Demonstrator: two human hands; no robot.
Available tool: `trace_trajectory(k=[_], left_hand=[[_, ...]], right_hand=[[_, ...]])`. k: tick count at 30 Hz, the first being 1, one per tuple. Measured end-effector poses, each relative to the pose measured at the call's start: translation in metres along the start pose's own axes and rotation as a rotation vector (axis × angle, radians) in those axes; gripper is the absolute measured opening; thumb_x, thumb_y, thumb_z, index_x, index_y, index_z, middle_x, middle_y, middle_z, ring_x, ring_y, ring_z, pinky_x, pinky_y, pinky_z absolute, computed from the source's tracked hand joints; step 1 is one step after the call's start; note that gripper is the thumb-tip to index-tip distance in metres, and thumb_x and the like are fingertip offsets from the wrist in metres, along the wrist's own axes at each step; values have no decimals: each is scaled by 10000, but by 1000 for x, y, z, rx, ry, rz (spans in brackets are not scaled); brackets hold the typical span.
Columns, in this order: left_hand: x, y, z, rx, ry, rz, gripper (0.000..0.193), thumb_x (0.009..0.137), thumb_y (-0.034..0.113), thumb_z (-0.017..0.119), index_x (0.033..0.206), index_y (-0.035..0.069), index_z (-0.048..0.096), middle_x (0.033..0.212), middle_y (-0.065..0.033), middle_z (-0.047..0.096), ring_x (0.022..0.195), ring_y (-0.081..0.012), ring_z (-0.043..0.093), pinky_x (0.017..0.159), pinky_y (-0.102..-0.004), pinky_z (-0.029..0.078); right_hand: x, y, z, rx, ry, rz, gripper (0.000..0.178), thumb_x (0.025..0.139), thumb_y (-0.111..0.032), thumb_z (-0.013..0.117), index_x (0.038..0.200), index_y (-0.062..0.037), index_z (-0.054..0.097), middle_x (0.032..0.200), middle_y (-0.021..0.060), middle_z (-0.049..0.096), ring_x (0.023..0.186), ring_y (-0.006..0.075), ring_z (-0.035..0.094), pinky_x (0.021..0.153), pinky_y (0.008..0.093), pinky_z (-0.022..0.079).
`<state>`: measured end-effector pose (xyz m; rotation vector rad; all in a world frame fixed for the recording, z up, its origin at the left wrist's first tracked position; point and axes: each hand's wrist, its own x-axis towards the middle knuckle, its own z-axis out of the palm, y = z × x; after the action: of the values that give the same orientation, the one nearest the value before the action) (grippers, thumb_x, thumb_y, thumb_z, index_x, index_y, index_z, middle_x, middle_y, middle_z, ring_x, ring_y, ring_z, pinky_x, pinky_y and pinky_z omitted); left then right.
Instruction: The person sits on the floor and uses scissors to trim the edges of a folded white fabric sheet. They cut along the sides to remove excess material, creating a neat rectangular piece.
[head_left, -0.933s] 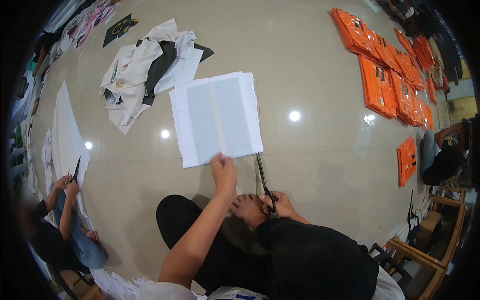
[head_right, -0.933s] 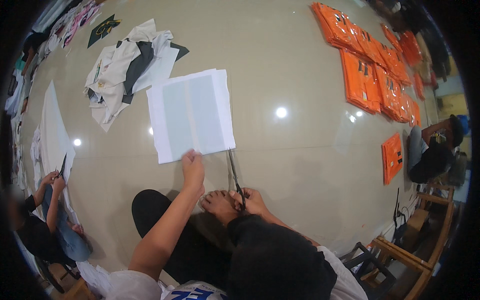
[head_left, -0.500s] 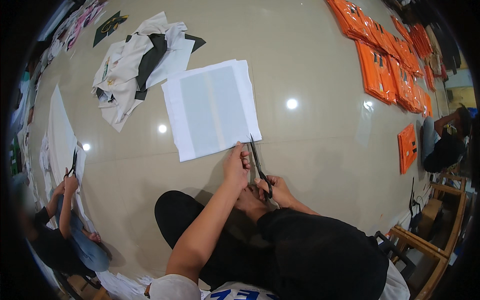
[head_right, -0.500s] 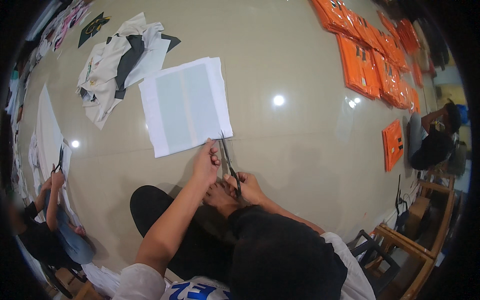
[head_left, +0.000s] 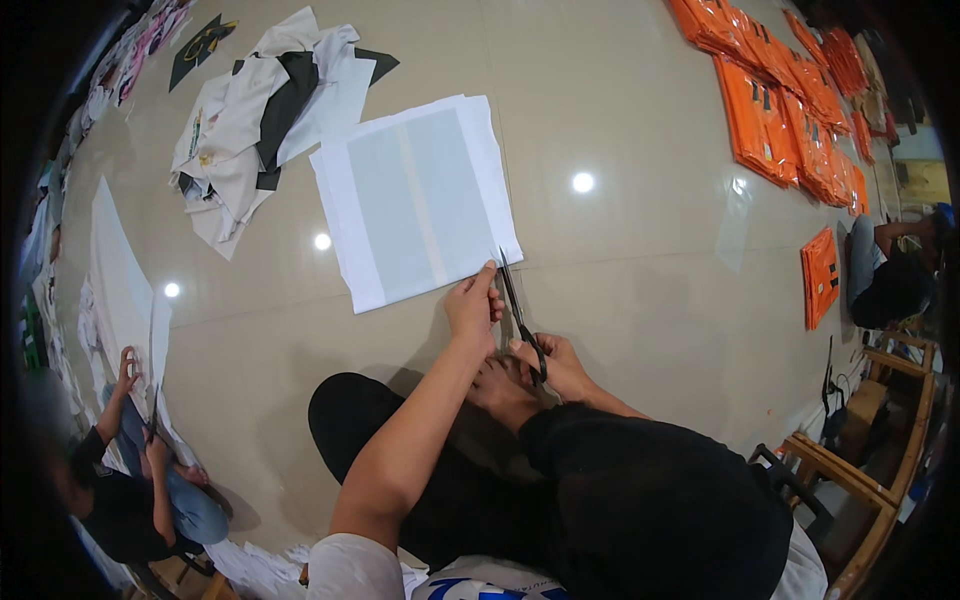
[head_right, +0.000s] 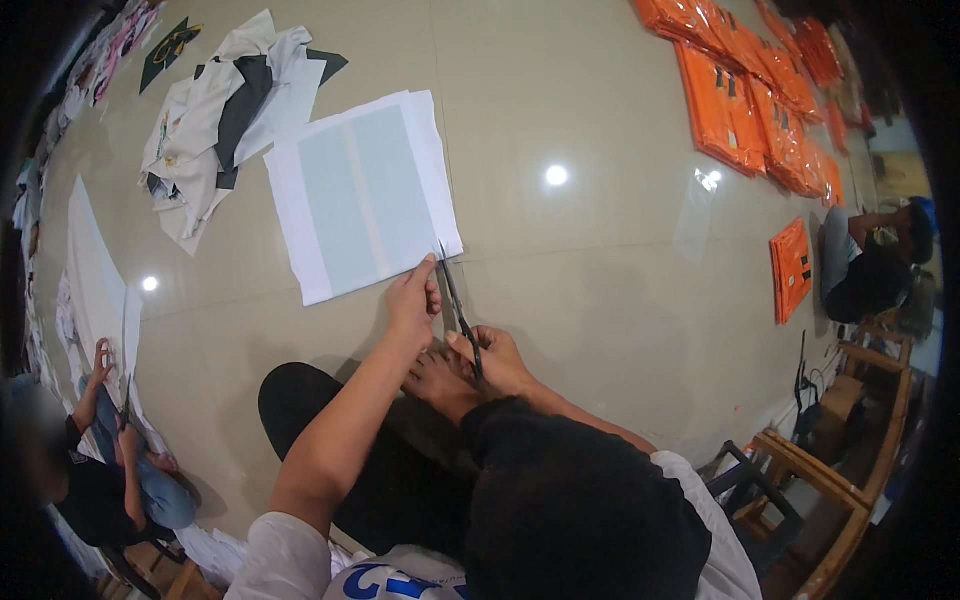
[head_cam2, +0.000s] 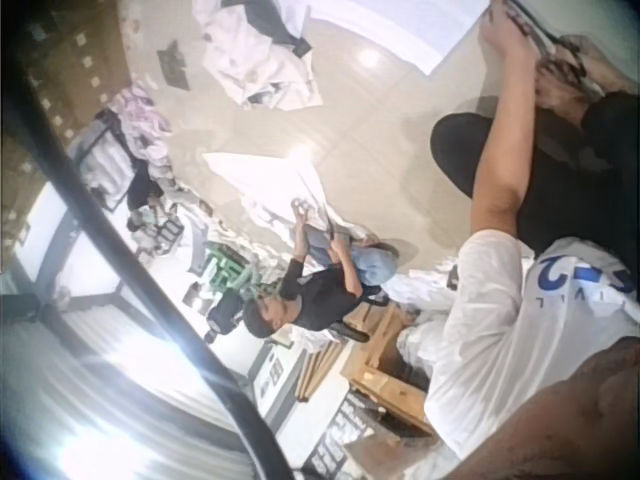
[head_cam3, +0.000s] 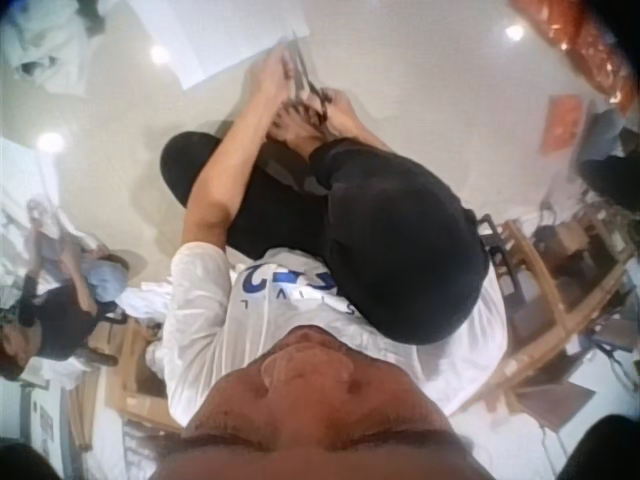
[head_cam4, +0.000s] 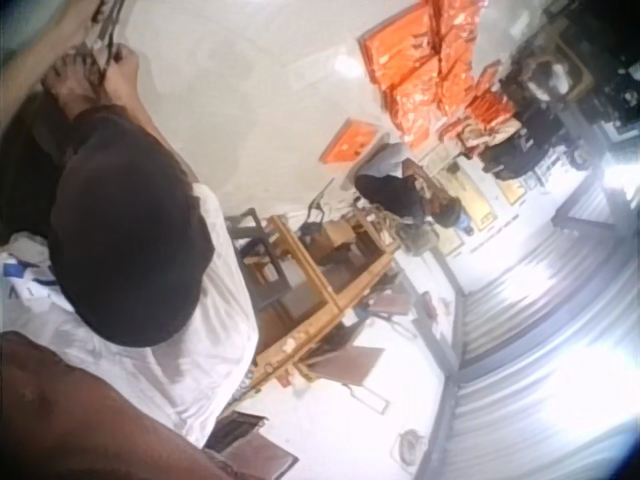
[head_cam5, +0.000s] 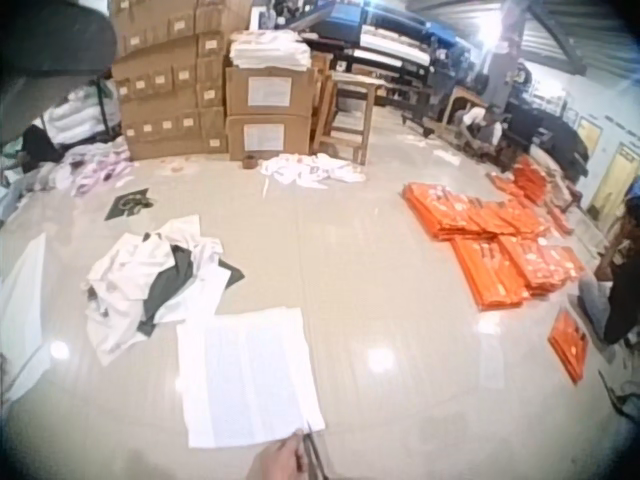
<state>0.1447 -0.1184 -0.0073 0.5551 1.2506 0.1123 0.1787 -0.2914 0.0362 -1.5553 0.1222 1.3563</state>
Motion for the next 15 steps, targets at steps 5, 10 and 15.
trace_trajectory(k=[5, 10, 15], left_hand=[[-10, 5, 4, 54, 26, 12, 282, 950, 343, 837, 951, 103, 689, 741, 28, 614, 603, -89, 597, 536, -259, 422], [-11, 5, 6, 65, 34, 31, 282, 959, 337, 830, 963, 89, 696, 745, 26, 619, 623, -92, 610, 549, -257, 430], [-11, 2, 6, 86, 37, 71, 279, 974, 321, 818, 963, 71, 695, 741, 16, 630, 635, -97, 624, 548, -255, 434]], right_hand=[[4, 1, 4, 0, 37, 11, 461, 956, -435, 832, 921, -7, 663, 756, 38, 657, 663, 92, 601, 601, 251, 487], [8, 1, 5, -26, 47, -15, 455, 956, -424, 834, 908, -12, 647, 760, 33, 652, 656, 88, 595, 607, 249, 491], [8, -2, 7, -62, 71, -12, 430, 968, -411, 820, 908, -20, 651, 757, 25, 647, 650, 83, 597, 607, 247, 488]])
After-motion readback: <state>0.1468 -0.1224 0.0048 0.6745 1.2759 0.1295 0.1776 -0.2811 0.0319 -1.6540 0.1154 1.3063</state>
